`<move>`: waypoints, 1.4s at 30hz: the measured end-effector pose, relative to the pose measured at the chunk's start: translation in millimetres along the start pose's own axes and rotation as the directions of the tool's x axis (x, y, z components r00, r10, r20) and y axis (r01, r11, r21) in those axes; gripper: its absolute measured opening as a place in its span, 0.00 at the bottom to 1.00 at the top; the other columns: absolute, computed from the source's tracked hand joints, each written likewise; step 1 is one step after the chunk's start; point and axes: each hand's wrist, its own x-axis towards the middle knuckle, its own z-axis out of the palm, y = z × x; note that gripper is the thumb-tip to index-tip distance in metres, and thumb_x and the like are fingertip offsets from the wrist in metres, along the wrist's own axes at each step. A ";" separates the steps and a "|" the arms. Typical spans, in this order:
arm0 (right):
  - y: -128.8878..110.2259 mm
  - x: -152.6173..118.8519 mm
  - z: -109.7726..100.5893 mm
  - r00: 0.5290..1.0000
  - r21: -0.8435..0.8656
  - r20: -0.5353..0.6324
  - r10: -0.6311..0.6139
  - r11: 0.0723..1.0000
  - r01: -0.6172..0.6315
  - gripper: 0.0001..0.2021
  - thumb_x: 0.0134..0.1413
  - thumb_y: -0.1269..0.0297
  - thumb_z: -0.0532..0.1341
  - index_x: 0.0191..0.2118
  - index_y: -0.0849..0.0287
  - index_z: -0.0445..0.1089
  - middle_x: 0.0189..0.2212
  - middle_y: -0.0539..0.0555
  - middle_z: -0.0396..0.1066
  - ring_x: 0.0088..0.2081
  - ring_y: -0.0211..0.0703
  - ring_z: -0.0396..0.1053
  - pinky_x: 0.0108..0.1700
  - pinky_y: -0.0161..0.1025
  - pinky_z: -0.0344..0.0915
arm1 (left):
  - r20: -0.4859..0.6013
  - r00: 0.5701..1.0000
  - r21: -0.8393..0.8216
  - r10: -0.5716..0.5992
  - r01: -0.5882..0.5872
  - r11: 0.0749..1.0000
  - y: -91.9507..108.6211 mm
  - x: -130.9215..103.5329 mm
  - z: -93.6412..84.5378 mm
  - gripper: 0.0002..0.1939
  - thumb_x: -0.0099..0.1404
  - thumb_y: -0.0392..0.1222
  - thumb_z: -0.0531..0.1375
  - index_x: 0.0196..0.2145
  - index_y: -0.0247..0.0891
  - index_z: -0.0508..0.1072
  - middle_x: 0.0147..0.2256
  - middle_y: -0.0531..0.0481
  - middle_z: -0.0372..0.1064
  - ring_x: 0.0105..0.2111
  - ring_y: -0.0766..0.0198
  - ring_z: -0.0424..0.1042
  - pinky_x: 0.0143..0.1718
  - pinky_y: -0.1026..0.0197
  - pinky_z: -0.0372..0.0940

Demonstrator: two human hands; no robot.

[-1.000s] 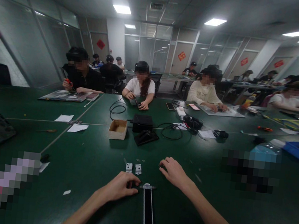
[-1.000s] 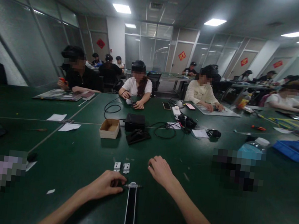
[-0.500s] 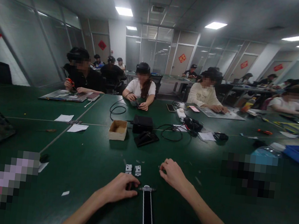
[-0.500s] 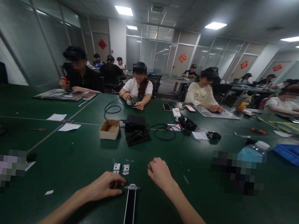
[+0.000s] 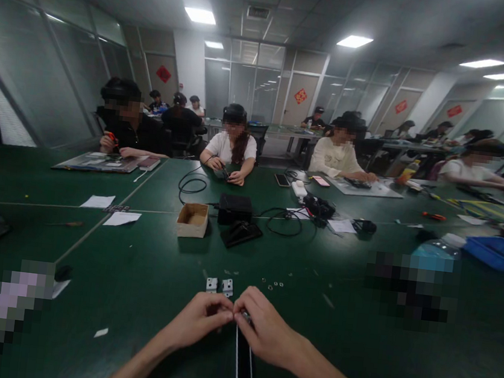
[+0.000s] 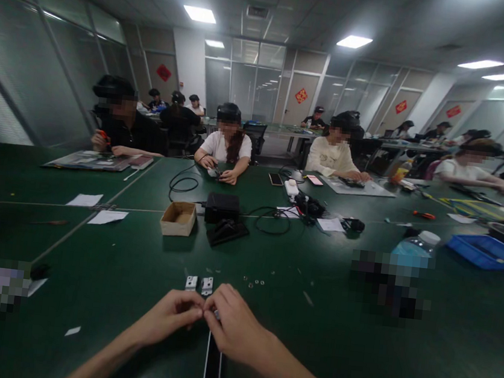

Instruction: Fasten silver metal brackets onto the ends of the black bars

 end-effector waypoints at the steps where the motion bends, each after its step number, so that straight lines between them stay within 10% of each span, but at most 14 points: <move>1: 0.0 -0.3 1.3 1.000 -0.015 -0.004 -0.010 1.000 0.010 0.04 0.60 0.71 0.53 0.39 0.61 0.64 0.37 0.55 0.64 0.41 0.42 0.62 0.43 0.40 0.62 | 0.008 1.000 -0.036 -0.026 0.026 0.999 -0.5 0.7 0.6 0.17 0.60 0.52 0.60 0.33 0.32 0.74 0.26 0.53 0.65 0.23 0.70 0.61 0.25 0.67 0.58; 11: 13.0 0.5 6.3 0.998 -0.130 -0.034 -0.050 0.990 0.045 0.04 0.59 0.69 0.57 0.38 0.60 0.68 0.37 0.54 0.67 0.40 0.42 0.62 0.42 0.40 0.60 | 0.095 0.983 -0.089 -0.160 0.169 0.982 -7.6 3.5 -5.2 0.11 0.56 0.44 0.63 0.32 0.31 0.75 0.23 0.54 0.66 0.22 0.70 0.61 0.24 0.68 0.58; 20: 14.8 2.3 -26.7 0.962 -0.271 0.122 0.246 0.940 -0.206 0.06 0.58 0.68 0.55 0.36 0.59 0.70 0.34 0.53 0.69 0.38 0.44 0.65 0.41 0.40 0.61 | -0.075 0.989 0.367 -0.127 0.145 0.919 -4.8 1.2 -18.1 0.07 0.56 0.36 0.57 0.31 0.34 0.74 0.29 0.52 0.71 0.29 0.65 0.69 0.31 0.66 0.62; 27: 22.7 -2.3 -35.1 0.838 -0.403 0.341 0.426 0.872 -0.279 0.07 0.55 0.70 0.56 0.37 0.60 0.71 0.37 0.56 0.72 0.39 0.47 0.70 0.38 0.39 0.62 | -0.066 0.977 0.286 -0.203 0.213 0.934 -18.6 1.7 -13.9 0.08 0.57 0.39 0.56 0.31 0.33 0.72 0.27 0.50 0.71 0.25 0.63 0.71 0.26 0.66 0.63; 42: 22.5 0.2 -29.2 0.849 -0.327 0.369 0.379 0.908 -0.263 0.06 0.55 0.69 0.58 0.37 0.59 0.72 0.35 0.56 0.73 0.37 0.47 0.71 0.33 0.36 0.62 | -0.098 0.980 0.197 -0.171 0.187 0.962 -28.4 4.4 4.4 0.06 0.56 0.37 0.57 0.31 0.33 0.71 0.26 0.51 0.72 0.25 0.65 0.72 0.28 0.66 0.63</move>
